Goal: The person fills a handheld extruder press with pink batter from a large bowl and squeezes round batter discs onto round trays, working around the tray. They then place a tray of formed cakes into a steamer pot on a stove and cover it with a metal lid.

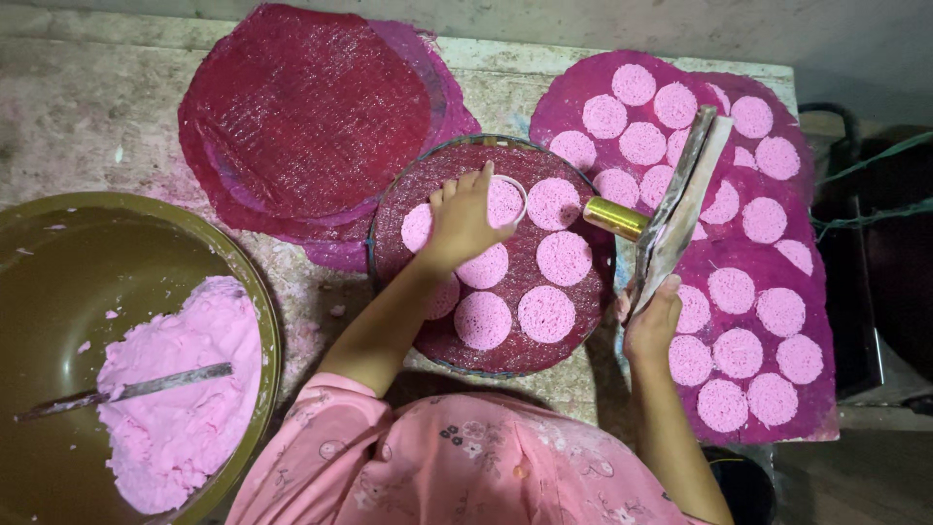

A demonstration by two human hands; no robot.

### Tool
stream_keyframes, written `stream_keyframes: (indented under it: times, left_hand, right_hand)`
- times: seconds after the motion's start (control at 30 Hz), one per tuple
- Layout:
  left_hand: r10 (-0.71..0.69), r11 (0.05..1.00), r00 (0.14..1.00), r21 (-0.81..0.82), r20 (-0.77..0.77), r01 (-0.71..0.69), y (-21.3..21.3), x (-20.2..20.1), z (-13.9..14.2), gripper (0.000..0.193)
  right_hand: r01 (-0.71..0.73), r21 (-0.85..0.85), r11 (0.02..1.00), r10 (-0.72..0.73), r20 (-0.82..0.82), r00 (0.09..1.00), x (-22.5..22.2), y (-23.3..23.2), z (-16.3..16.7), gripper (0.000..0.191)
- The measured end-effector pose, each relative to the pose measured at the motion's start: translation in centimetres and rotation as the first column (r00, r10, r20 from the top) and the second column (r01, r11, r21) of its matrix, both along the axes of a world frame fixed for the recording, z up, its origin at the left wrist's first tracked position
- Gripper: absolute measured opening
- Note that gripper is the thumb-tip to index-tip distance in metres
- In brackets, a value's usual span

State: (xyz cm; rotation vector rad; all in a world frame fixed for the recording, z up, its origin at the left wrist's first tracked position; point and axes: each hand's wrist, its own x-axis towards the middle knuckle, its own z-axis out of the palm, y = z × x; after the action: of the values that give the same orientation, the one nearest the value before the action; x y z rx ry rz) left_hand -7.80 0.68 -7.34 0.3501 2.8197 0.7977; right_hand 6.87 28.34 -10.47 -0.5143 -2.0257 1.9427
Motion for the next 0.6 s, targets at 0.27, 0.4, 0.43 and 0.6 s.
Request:
stream_keyframes:
  times: [0.27, 0.4, 0.43, 0.6]
  left_hand:
    - [0.204, 0.977, 0.979, -0.065, -0.026, -0.205, -4.7, -3.1, 1.9, 0.122]
    - [0.11, 0.994, 0.987, -0.013, -0.118, -0.112, -5.5, -2.6, 4.9, 0.134]
    - [0.084, 0.996, 0.986, -0.004, -0.143, -0.085, -5.1, -2.3, 6.2, 0.135]
    - [-0.387, 0.884, 0.837, 0.103, -0.386, 0.456, -4.1, 3.6, 13.5, 0.097]
  right_hand:
    - [-0.002, -0.208, 0.978, -0.017, -0.09, 0.996, 0.7, 0.7, -0.5, 0.063]
    - [-0.034, -0.106, 0.994, 0.023, -0.104, 0.994, 1.2, 0.2, 0.2, 0.064]
    - [-0.065, -0.017, 0.998, 0.063, -0.112, 0.992, 1.4, -0.2, 1.1, 0.064]
    - [-0.307, 0.369, 0.877, 0.402, -0.213, 0.891, 2.6, -4.0, 9.7, 0.061]
